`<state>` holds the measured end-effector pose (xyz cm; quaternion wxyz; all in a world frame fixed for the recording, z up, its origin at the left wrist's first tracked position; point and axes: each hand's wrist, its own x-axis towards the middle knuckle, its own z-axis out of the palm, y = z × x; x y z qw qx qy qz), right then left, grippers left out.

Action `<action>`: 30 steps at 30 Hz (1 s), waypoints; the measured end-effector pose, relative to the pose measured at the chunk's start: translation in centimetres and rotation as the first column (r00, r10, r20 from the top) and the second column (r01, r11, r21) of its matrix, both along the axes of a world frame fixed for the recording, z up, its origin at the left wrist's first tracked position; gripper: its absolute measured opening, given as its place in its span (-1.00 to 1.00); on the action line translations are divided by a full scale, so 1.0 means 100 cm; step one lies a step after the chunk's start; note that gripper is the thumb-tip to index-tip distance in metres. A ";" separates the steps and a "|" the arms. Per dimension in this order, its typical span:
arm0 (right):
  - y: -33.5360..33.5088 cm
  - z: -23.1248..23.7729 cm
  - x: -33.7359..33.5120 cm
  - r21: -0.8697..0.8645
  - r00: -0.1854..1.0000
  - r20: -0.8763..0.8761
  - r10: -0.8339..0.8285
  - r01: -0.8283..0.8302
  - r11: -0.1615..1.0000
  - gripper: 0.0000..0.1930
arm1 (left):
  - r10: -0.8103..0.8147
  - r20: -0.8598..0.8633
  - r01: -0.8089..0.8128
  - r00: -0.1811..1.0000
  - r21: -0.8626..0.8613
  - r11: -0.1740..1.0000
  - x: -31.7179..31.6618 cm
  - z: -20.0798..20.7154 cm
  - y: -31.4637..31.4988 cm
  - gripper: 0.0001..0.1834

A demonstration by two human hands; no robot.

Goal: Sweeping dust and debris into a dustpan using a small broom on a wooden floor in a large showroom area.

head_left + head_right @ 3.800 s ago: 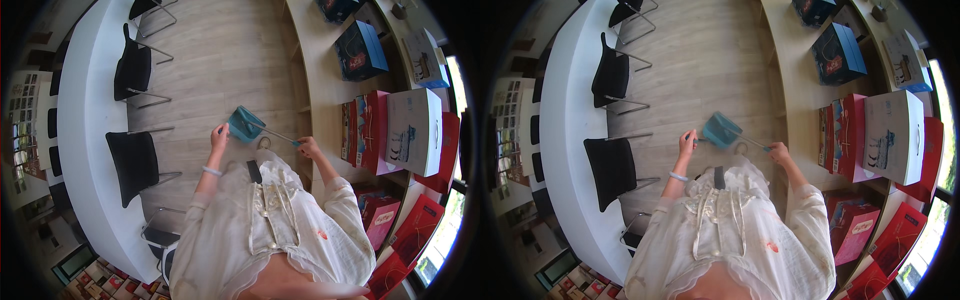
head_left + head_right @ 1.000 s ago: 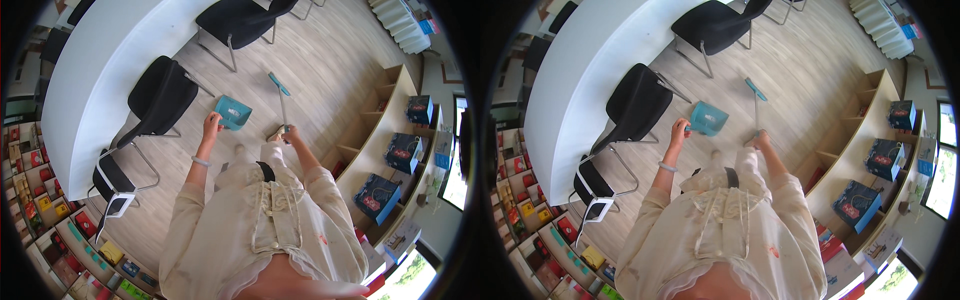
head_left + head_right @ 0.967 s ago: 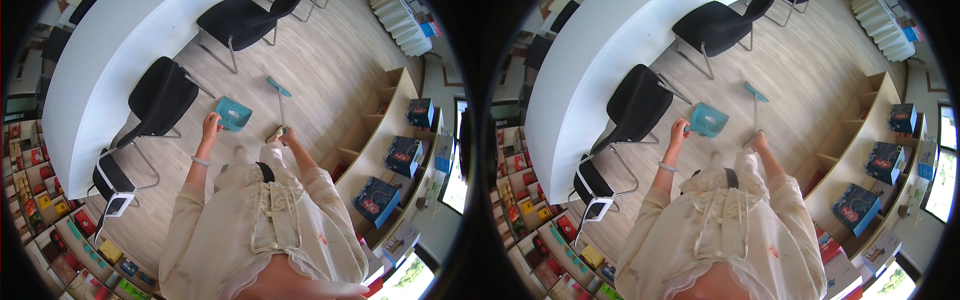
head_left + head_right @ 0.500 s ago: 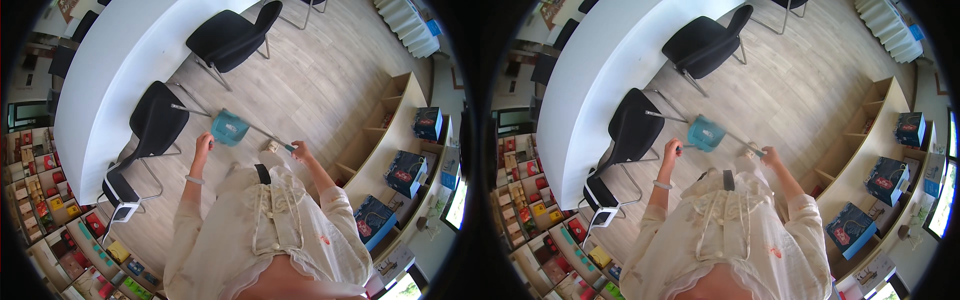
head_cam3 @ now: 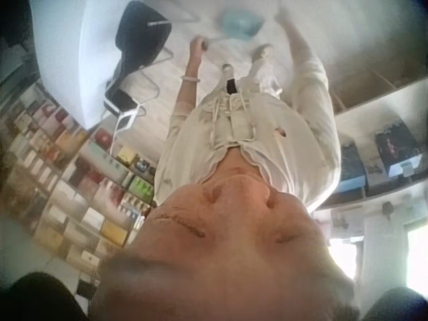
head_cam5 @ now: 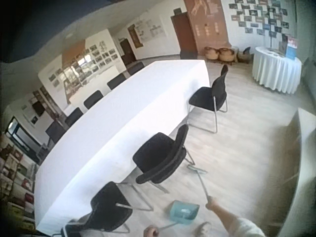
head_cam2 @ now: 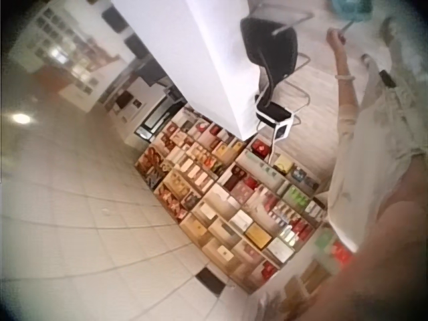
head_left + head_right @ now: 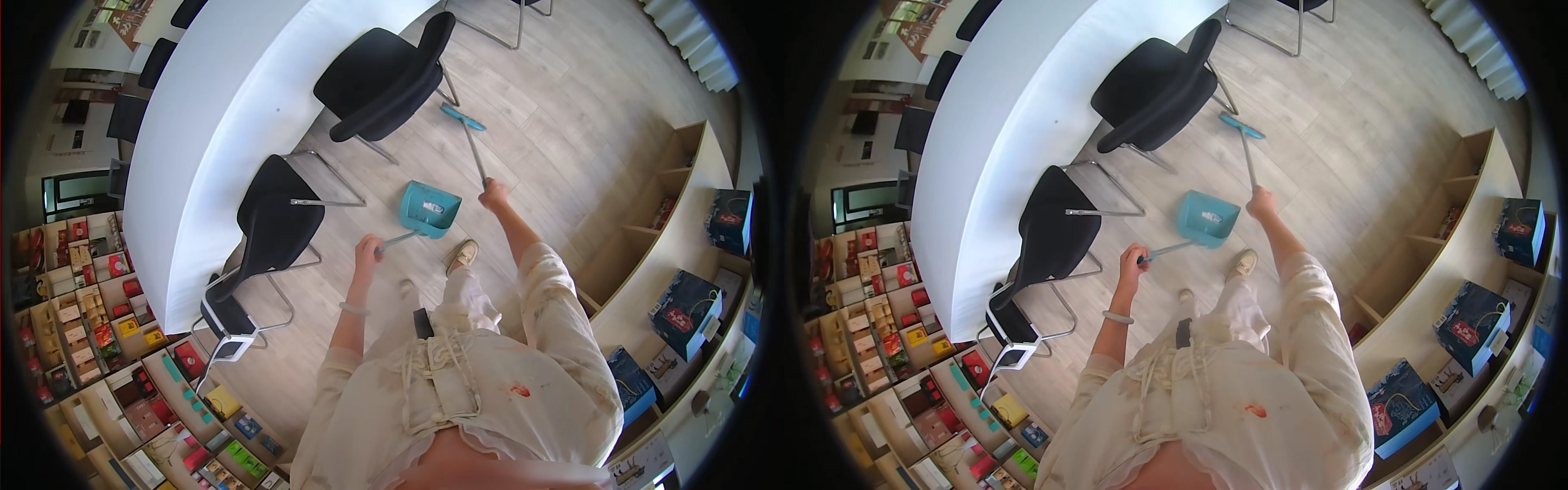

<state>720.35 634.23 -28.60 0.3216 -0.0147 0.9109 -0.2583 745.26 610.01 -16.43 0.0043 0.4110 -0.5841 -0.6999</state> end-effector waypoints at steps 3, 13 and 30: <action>0.008 -0.026 0.054 0.091 0.987 -0.038 0.156 -0.152 0.984 -0.73 | -0.002 0.015 0.002 1.000 0.008 1.000 -0.008 -0.003 0.005 -0.83; 0.175 0.072 0.097 -0.128 0.803 0.551 -0.228 0.352 0.927 -0.51 | -0.135 0.029 0.135 0.990 -0.008 0.991 -0.037 0.014 0.015 -0.82; 0.144 0.000 0.191 0.081 0.919 0.144 -0.366 0.358 0.930 -0.54 | -0.732 0.026 0.727 0.681 -0.148 0.671 -0.158 0.007 0.053 -0.81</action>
